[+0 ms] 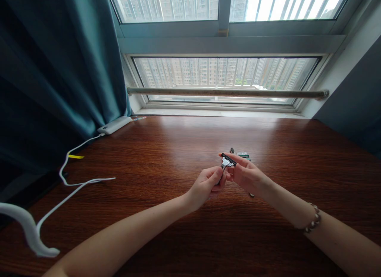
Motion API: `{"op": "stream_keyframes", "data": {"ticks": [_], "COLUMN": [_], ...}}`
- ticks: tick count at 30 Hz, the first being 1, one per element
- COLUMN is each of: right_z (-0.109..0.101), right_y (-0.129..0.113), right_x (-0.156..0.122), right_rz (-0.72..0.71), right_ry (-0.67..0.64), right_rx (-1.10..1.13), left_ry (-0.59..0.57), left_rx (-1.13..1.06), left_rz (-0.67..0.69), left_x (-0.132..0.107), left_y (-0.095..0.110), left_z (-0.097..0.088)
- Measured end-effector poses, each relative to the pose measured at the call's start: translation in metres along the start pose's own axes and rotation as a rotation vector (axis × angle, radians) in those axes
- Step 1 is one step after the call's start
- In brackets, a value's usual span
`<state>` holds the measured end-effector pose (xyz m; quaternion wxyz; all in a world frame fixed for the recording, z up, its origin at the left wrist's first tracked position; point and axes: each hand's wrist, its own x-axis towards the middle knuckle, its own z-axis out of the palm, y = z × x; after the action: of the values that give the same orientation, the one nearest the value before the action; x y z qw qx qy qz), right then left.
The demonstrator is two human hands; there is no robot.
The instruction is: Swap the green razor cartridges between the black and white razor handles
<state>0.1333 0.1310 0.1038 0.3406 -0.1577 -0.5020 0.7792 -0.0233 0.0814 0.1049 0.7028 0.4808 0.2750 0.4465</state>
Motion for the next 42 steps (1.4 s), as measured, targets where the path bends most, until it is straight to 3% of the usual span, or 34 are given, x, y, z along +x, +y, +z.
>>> {"op": "stream_keyframes", "data": {"ticks": [14,27,42], "right_z": [-0.0010,0.0004,-0.0026], "right_y": [0.0022,0.0039,0.0080], "right_x": [0.0008,-0.0016,-0.0013], "right_rz": [-0.023,-0.057,-0.066], "right_ry": [-0.047,-0.131,-0.094], "right_rx": [0.073,0.162,0.117], "left_ry": [0.044,-0.057,-0.035], "left_rx": [-0.011,0.000,0.017], "left_rz": [-0.005,-0.031,-0.060], "left_x": [-0.0001,-0.0020,-0.0017], "left_y": [0.0023,-0.0004,-0.0038], "left_z": [0.0068,0.0053,0.0057]}}
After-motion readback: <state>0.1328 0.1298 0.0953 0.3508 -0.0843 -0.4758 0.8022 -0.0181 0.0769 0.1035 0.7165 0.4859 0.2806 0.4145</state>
